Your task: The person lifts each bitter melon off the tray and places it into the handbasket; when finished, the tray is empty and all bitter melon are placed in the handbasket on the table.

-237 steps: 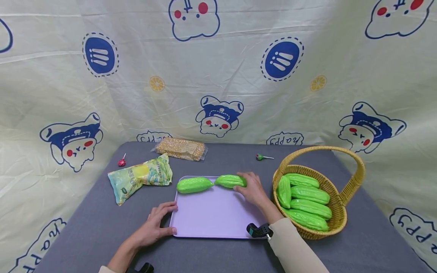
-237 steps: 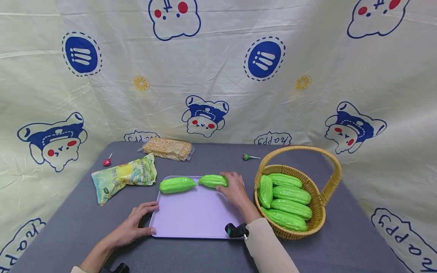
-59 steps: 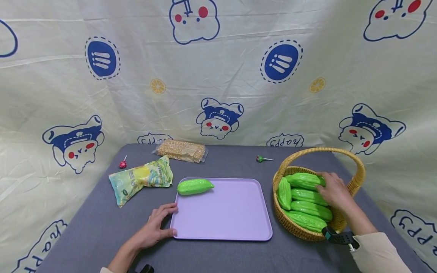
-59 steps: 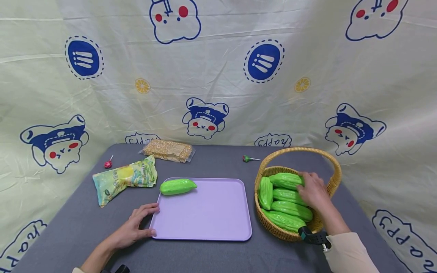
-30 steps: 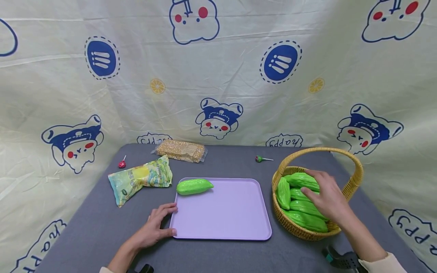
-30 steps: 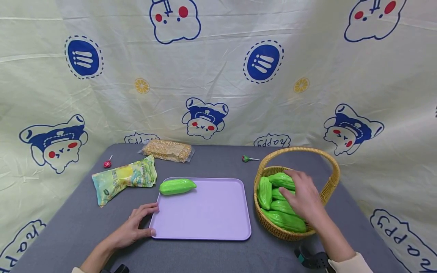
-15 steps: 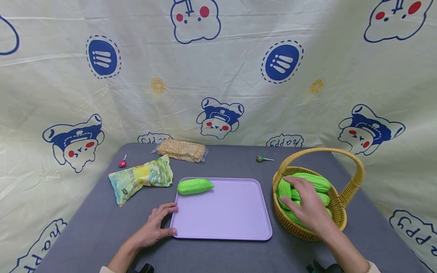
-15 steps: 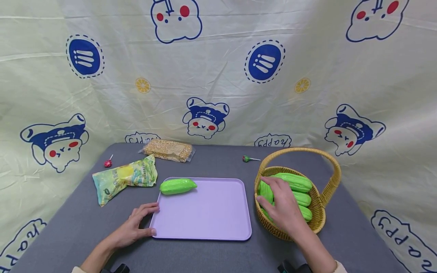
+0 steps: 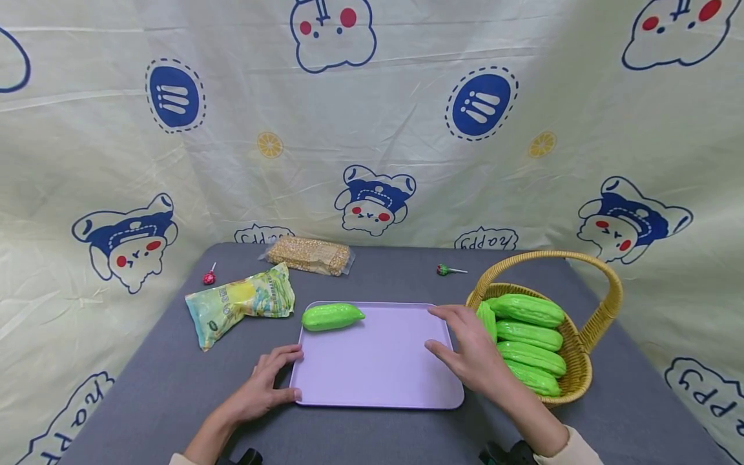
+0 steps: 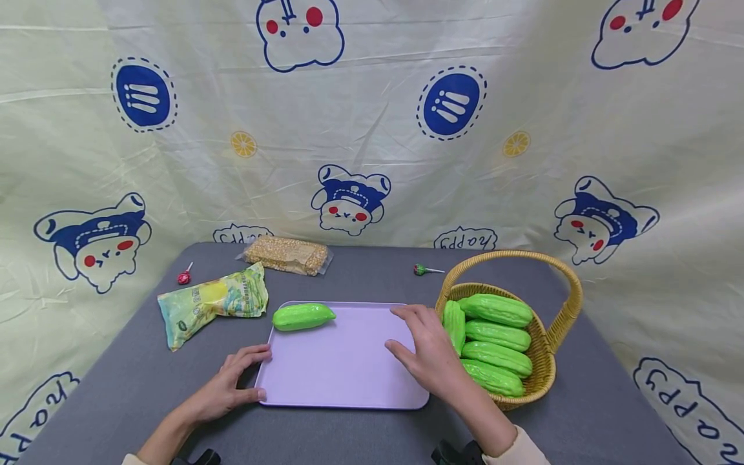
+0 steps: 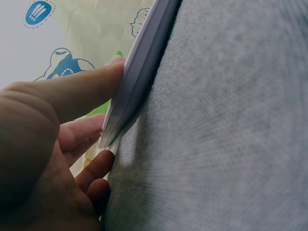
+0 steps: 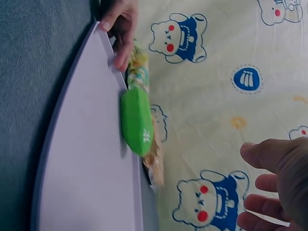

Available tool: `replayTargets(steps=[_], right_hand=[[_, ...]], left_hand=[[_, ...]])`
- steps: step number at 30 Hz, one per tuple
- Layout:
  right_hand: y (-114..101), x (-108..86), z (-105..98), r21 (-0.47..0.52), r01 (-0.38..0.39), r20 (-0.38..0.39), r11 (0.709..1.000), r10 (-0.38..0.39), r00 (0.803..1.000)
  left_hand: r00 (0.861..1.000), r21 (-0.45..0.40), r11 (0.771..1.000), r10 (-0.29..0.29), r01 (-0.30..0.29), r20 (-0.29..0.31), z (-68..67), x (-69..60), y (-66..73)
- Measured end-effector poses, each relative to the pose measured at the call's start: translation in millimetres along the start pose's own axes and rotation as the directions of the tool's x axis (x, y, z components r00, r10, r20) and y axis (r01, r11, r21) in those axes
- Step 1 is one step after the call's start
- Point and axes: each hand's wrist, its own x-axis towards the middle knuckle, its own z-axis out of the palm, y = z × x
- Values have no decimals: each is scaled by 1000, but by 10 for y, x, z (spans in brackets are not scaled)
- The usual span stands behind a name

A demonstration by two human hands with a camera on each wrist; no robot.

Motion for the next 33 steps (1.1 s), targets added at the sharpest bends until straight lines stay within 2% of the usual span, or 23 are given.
replayTargets(steps=[10, 19, 26, 33], right_hand=[[-135, 154, 356, 57, 2, 94, 998, -7, 996], [-186, 288, 665, 112, -47, 175, 993, 27, 984], [-201, 397, 842, 117, -80, 224, 990, 53, 973], [-198, 472, 1008, 151, -99, 248, 984, 59, 967]], left_hand=[[1000, 4, 1000, 10, -10, -3, 0, 0, 1], [1000, 18, 1000, 14, -14, -9, 3, -2, 2], [1000, 19, 1000, 5, -4, -12, 8, 0, -1], [1000, 35, 999, 26, -25, -16, 11, -2, -14]])
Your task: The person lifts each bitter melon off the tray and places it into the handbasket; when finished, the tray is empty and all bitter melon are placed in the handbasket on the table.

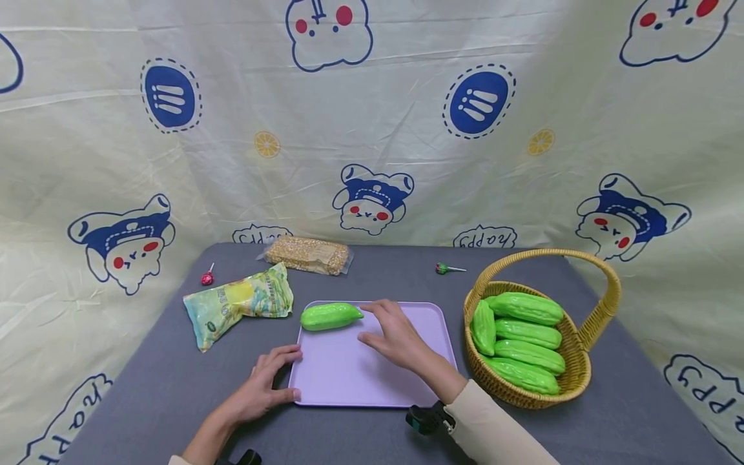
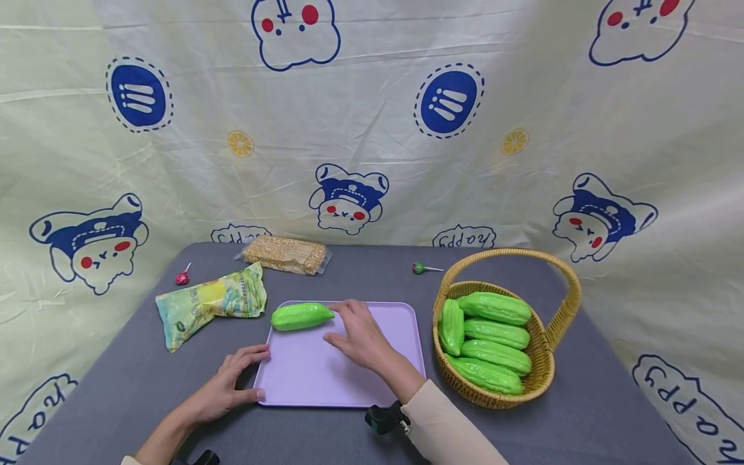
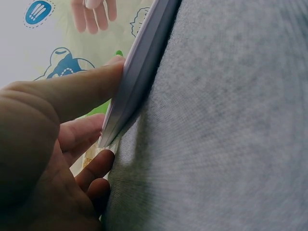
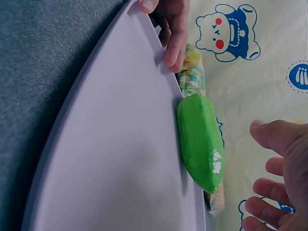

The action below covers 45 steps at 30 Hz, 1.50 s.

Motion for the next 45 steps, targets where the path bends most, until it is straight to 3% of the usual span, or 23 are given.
replayTargets(steps=[14, 45], right_hand=[[33, 181, 229, 43, -11, 42, 999, 9, 999], [108, 515, 475, -2, -64, 161, 998, 64, 985]], left_hand=[[999, -48, 998, -42, 43, 18, -4, -4, 10], [999, -51, 998, -35, 37, 29, -11, -4, 8]])
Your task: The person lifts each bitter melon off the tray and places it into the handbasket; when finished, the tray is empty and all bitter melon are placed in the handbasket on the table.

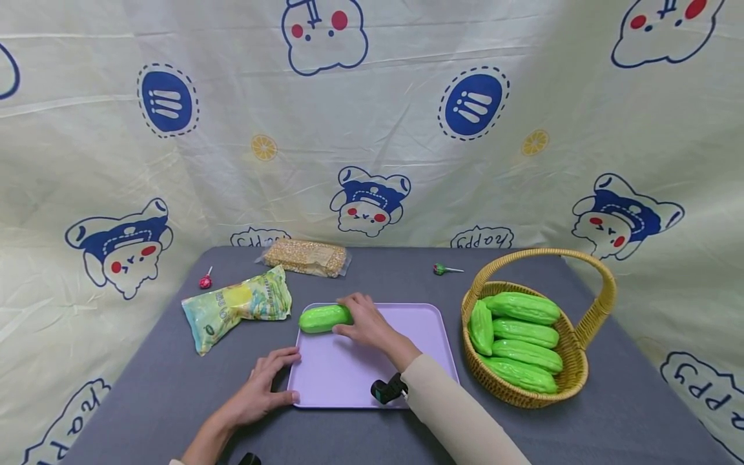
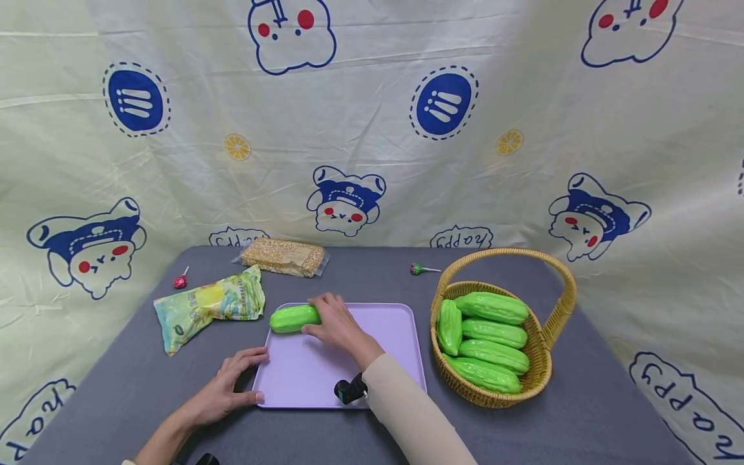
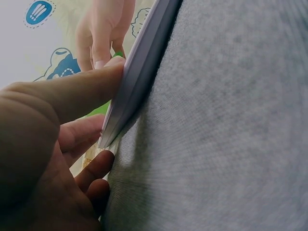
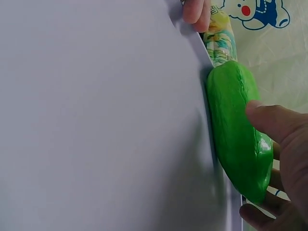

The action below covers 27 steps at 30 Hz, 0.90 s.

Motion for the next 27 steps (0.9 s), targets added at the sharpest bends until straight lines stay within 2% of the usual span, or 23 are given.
replayTargets(steps=[7, 18, 27], right_hand=[[-11, 56, 17, 3, -22, 45, 1000, 22, 999], [-21, 93, 22, -10, -14, 76, 1000, 15, 997], [-24, 71, 16, -11, -13, 72, 1000, 13, 997]], left_hand=[[1000, 16, 1000, 10, -10, -5, 1, 4, -5], [1000, 17, 1000, 20, -20, 0, 8, 5, -8], [1000, 16, 1000, 22, -22, 4, -2, 7, -11]])
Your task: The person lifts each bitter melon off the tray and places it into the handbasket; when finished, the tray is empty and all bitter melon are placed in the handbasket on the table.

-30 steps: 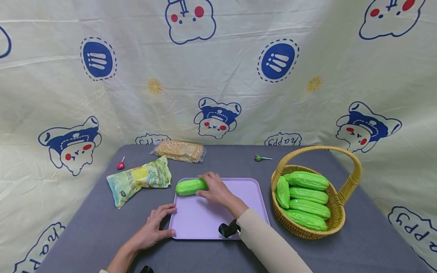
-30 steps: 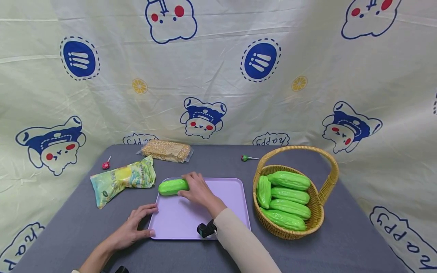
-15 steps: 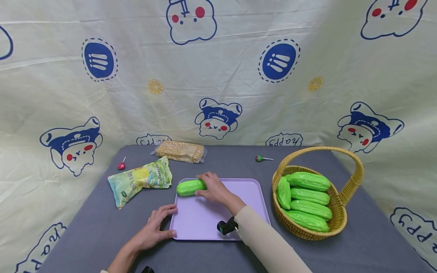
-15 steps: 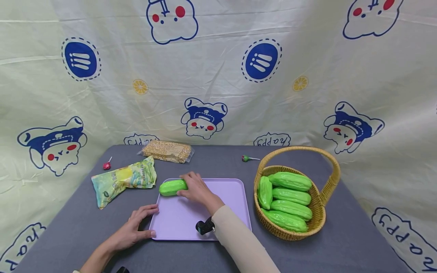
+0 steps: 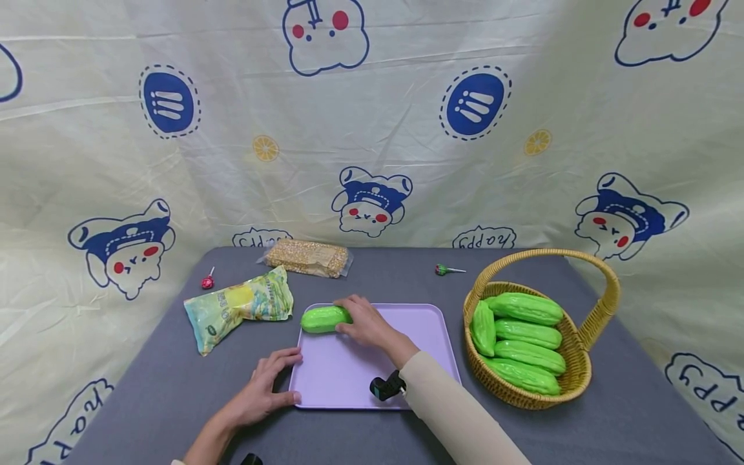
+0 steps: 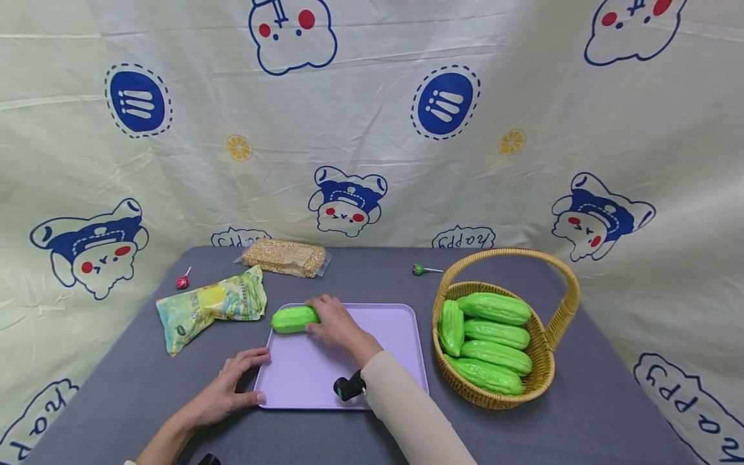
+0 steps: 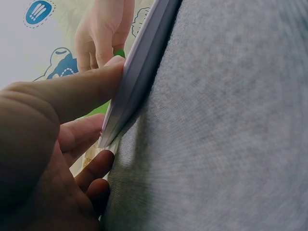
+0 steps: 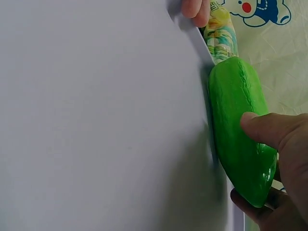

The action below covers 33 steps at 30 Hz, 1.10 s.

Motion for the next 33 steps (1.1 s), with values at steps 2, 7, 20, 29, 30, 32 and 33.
replayTargets(steps=[2, 7, 20, 29, 30, 32, 33], right_hand=[[-4, -3, -8, 8, 2, -3, 1000, -2, 1000], [-9, -36, -51, 29, 2, -19, 1000, -1, 1000], [-38, -243, -225, 43, 54, -101, 998, -49, 994], [-60, -468, -401, 48, 83, -153, 995, -75, 985], [-57, -493, -420, 46, 84, -165, 995, -75, 983], [-55, -544, -459, 47, 79, -182, 996, -70, 981], [-51, -571, -477, 44, 75, -189, 996, -66, 980]], left_hand=[[1000, 6, 1000, 1, -1, -4, -2, 3, -6], [1000, 7, 1000, -1, 2, -14, 5, 4, -5], [999, -18, 999, -34, 33, -25, 7, 3, 16], [999, -25, 999, -30, 30, -15, 2, -8, 28], [999, -26, 999, -30, 30, -14, 2, -9, 29], [999, -27, 999, -31, 31, -13, 0, -9, 31], [999, -27, 999, -32, 31, -13, 0, -9, 31]])
